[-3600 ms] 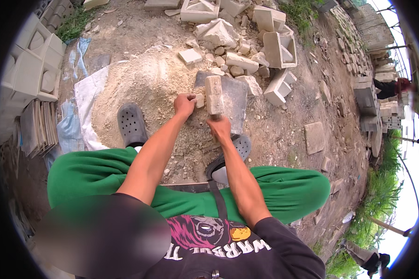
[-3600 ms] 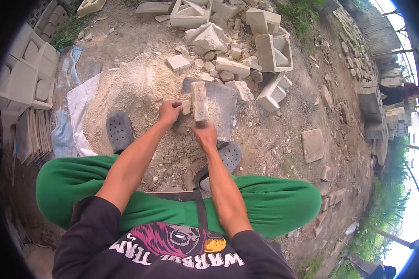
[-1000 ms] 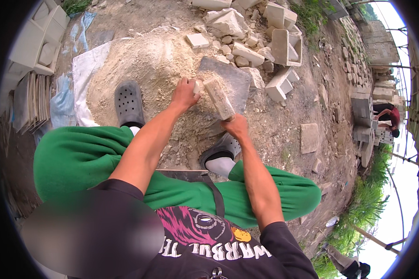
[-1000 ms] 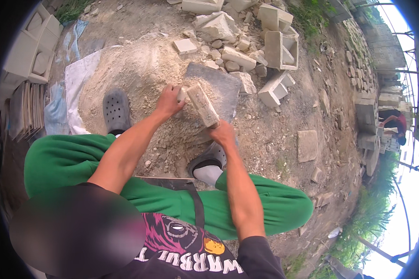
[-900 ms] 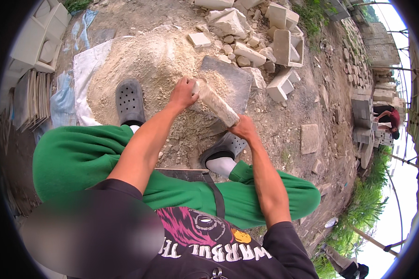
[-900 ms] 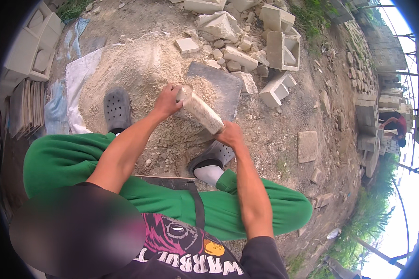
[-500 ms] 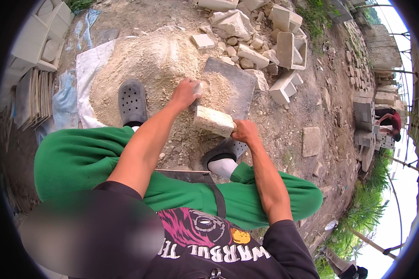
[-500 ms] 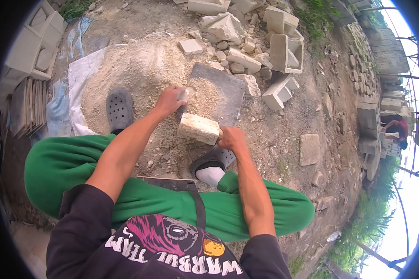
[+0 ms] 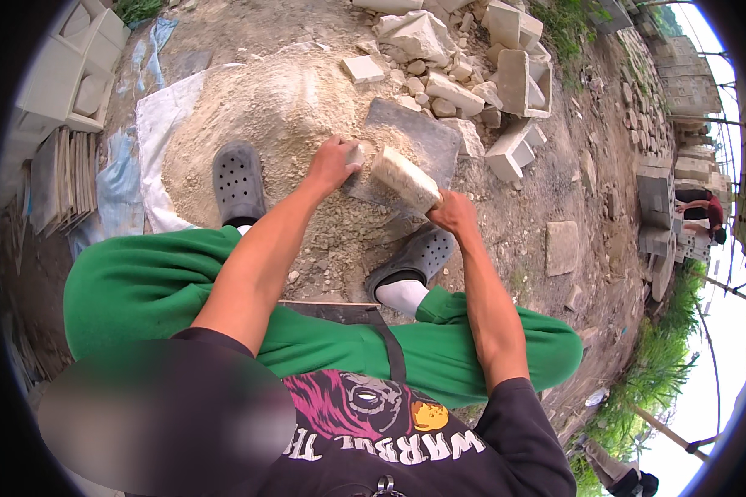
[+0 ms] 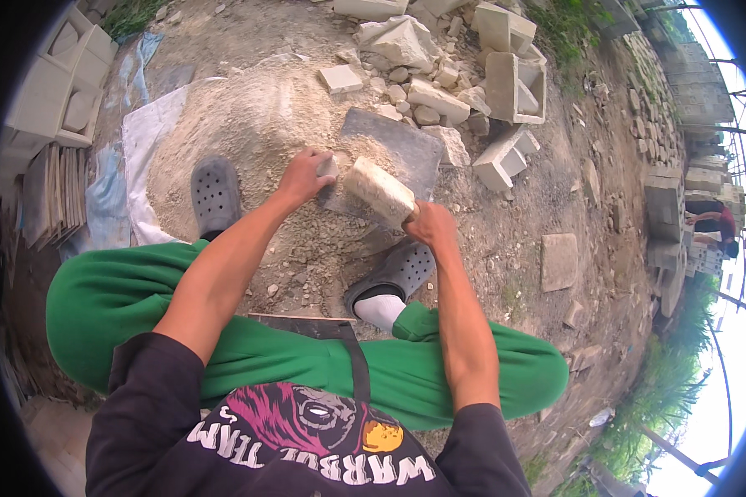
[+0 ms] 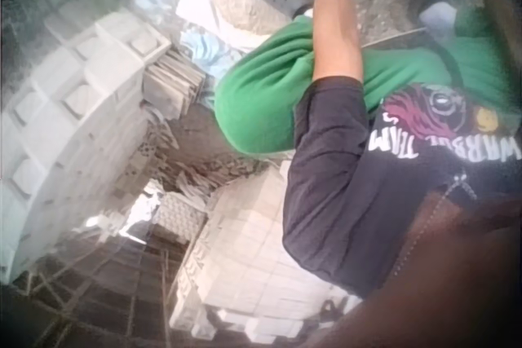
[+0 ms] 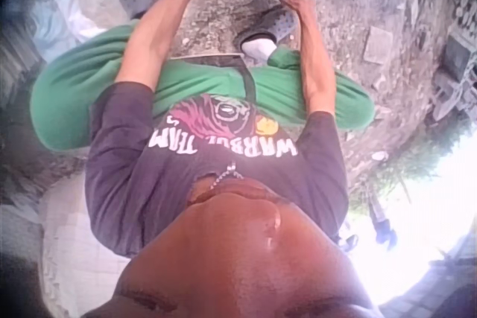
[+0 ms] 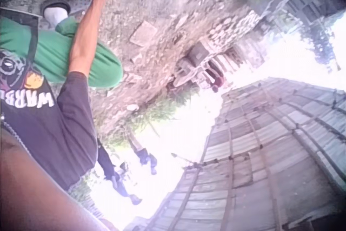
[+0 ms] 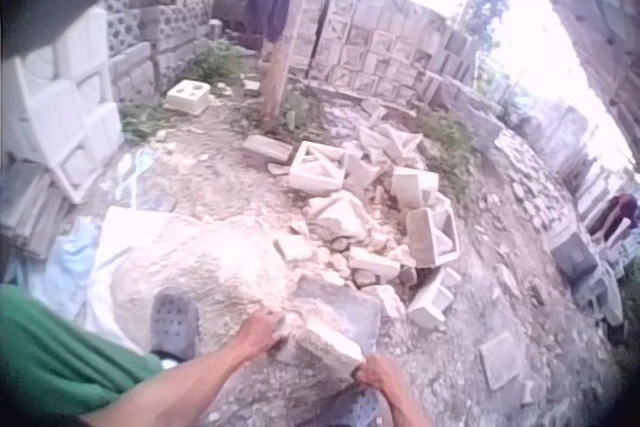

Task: The person shapes a brick by striking it with a metal blade to chip away edges while holding it against a flat stone surface. The person handles several brick fragments and larger blocks throughout the task.

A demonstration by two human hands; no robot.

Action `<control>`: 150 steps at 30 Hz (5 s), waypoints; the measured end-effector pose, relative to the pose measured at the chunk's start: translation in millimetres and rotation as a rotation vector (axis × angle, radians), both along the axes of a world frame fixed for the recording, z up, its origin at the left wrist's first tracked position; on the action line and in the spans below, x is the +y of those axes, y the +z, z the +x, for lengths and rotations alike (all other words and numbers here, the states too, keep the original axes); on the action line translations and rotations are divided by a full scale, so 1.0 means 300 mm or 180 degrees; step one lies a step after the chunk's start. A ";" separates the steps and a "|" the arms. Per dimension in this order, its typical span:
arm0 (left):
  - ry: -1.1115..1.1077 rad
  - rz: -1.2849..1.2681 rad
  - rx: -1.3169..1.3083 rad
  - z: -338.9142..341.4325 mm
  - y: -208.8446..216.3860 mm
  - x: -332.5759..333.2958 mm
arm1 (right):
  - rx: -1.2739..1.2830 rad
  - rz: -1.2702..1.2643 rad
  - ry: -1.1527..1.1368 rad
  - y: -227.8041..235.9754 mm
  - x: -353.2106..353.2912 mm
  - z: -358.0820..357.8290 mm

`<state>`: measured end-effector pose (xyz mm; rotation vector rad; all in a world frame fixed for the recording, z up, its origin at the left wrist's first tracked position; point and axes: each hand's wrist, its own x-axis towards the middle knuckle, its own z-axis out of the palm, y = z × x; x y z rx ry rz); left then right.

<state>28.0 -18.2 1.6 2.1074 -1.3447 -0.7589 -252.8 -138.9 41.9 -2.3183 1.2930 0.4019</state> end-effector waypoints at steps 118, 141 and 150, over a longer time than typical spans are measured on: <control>0.1816 0.0498 0.1051 -0.089 -0.110 -0.105 | -0.1114 0.0349 -0.1388 -0.132 0.170 0.270; 0.1641 0.0296 0.0544 -0.122 -0.109 -0.069 | -0.1363 0.0862 -0.1847 0.137 0.067 0.340; 0.1632 0.0480 0.1190 -0.104 -0.123 -0.093 | -0.1088 -0.0052 -0.1288 -0.126 0.176 0.287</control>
